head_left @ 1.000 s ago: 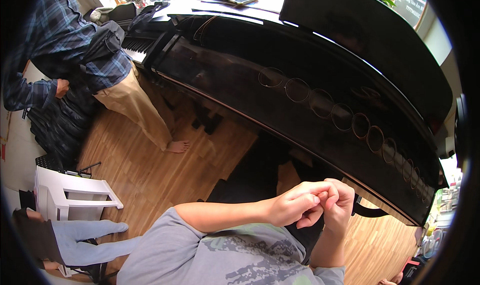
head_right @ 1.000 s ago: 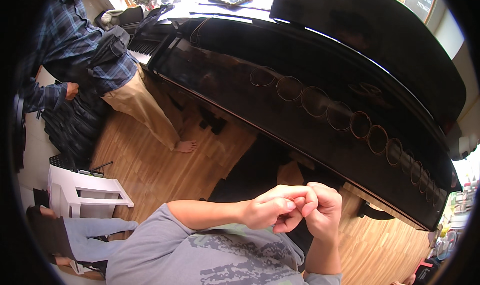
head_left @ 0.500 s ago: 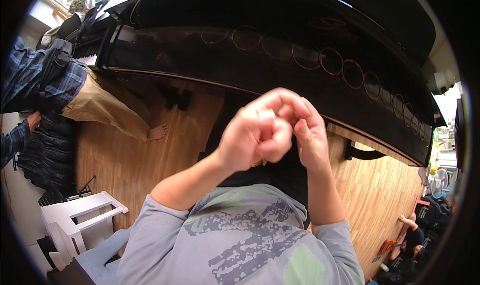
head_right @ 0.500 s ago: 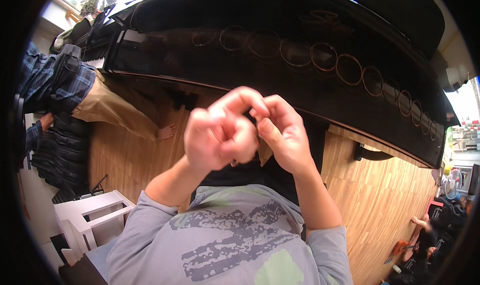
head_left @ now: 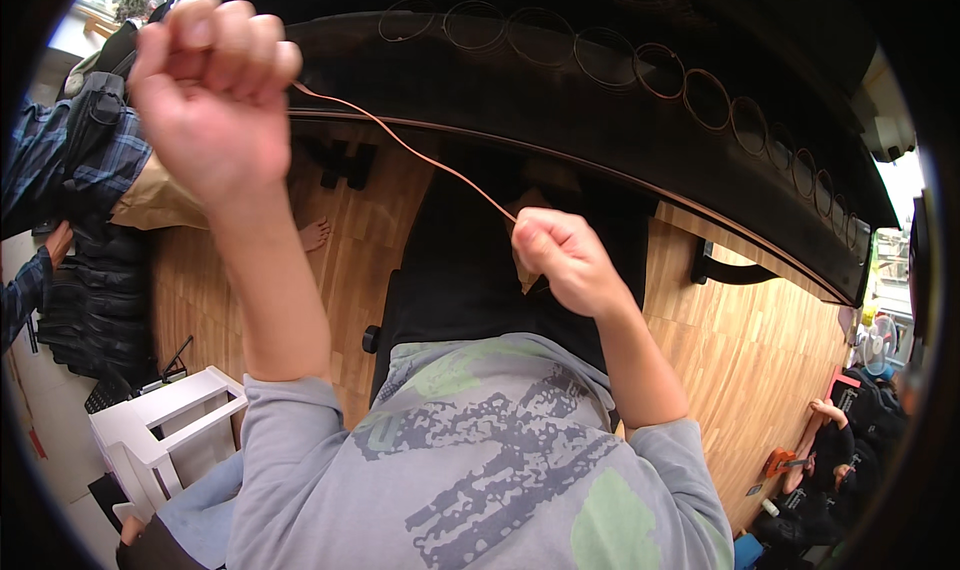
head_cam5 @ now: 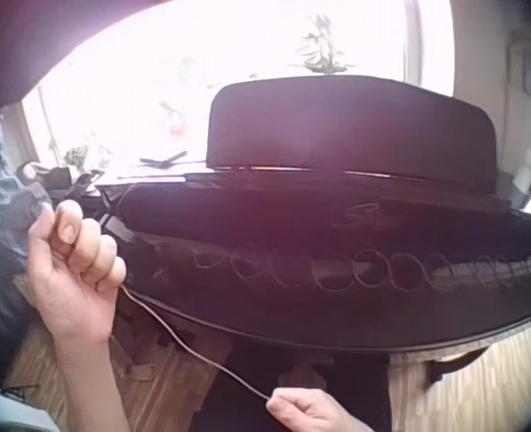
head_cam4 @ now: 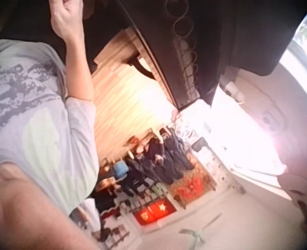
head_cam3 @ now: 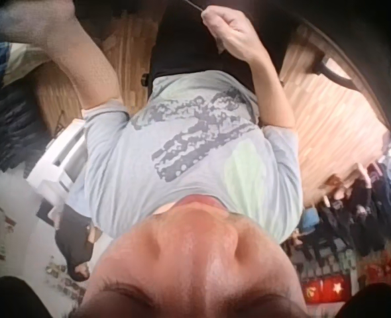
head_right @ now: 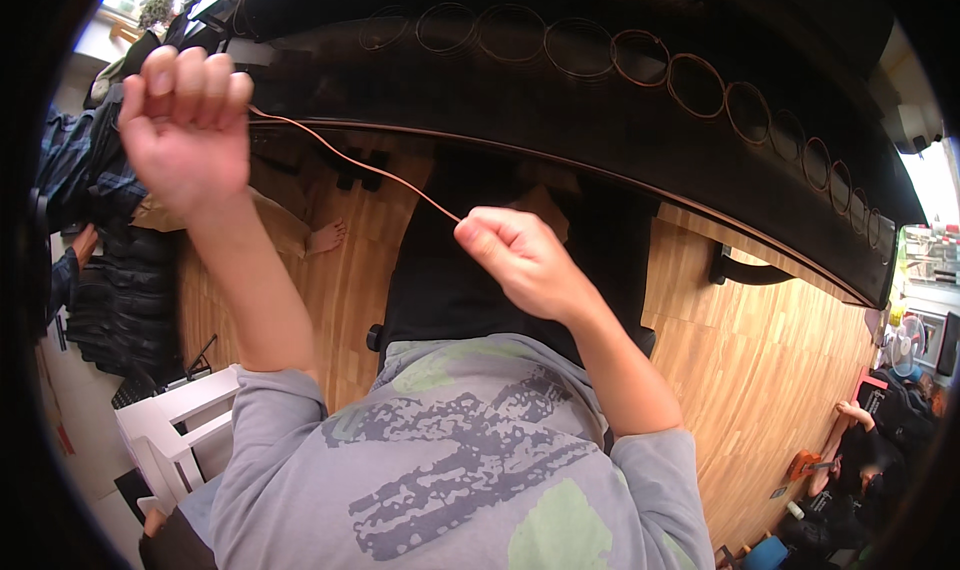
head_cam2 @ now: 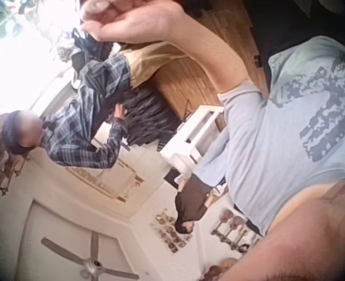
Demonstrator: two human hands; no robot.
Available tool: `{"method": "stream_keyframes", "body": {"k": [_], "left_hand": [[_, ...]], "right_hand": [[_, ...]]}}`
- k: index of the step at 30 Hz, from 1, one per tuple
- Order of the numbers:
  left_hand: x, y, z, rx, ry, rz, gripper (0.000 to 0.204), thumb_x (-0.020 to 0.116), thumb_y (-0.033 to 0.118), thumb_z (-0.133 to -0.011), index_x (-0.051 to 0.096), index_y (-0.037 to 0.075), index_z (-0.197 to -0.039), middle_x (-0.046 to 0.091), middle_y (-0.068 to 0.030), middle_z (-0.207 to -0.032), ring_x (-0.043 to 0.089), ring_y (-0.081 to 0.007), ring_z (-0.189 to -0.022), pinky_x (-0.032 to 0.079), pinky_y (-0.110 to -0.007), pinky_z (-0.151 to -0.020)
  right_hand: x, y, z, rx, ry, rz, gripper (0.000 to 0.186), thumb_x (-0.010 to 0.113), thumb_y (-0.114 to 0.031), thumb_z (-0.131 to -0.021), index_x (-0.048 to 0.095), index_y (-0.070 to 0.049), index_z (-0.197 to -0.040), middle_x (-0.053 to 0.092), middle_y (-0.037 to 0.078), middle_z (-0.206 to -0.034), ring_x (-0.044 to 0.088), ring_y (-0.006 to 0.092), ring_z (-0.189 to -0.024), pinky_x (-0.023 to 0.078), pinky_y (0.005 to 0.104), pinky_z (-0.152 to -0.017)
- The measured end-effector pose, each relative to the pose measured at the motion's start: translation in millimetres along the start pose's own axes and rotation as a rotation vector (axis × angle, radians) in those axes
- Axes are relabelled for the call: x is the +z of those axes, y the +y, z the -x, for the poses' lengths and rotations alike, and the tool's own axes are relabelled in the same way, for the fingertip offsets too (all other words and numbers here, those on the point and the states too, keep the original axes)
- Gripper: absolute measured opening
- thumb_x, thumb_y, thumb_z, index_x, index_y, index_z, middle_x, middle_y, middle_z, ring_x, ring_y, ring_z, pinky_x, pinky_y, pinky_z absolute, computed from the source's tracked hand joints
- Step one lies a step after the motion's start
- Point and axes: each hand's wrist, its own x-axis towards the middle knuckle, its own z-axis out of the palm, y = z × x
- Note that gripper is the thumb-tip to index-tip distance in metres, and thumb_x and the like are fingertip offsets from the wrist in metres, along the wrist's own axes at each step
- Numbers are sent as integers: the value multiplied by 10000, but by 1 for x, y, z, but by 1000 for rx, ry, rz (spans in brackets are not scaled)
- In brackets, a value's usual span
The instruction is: The person shapes a copper wire into a circular loop by hand. They repeatedly bend, twist, and adjust the wire ends to form a closed ring, then place it on a piano lid alongside other completed wire rings.
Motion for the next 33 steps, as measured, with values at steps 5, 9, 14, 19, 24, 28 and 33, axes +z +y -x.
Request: {"method": "stream_keyframes", "body": {"k": [5,9,14,19,24,28,33], "left_hand": [[-46,44,12,160,113,-320,298,382,303,-947,408,110,-723,266,16,-612,235,-108,-553,211,-269,-508],[-43,13,38,147,196,-439,371,383,363,-976,392,100,-714,249,16,-601,222,-96,-524,202,-260,-474],[-9,-32,77,-37,-27,-912,328,502,270,-966,542,36,-740,442,24,-641,337,-33,-560,244,-205,-495],[13,-38,88,-147,-166,-938,215,758,120,-783,564,43,-730,445,36,-588,357,-39,-517,280,-195,-469],[25,-43,80,-54,-585,-1323,425,855,211,-597,624,73,-926,587,-62,-845,541,-216,-784,425,-348,-744],[43,-60,96,-216,-749,-1247,822,801,533,-604,548,78,-1241,497,-166,-1292,470,-361,-1221,261,-552,-1091],[61,-80,108,-277,-862,-912,703,653,585,-771,548,25,-1183,500,-167,-1282,453,-348,-1228,251,-579,-1087]], "right_hand": [[-38,-12,9,-106,212,86,384,549,-296,-977,472,-84,-666,332,-99,-613,266,9,-571,227,194,-481],[-45,-38,14,-233,236,-81,362,554,-270,-975,464,-91,-673,327,-95,-604,249,8,-539,200,208,-468],[-36,-65,7,-337,207,-296,376,503,-276,-994,408,-106,-672,292,-61,-564,220,33,-470,171,215,-432],[-34,-77,4,-309,218,-356,378,476,-279,-1001,395,-116,-669,291,-49,-552,222,36,-447,167,215,-417],[-32,-83,5,-238,137,-529,358,401,-288,-1020,402,-103,-714,279,-48,-545,239,44,-435,176,216,-412],[-19,-90,1,-159,99,-597,340,389,-284,-1021,411,-85,-745,278,-48,-544,242,49,-436,177,220,-410],[2,-87,3,-79,-59,-487,300,444,-276,-1013,472,-66,-800,394,-44,-608,297,28,-491,220,195,-439]]}}
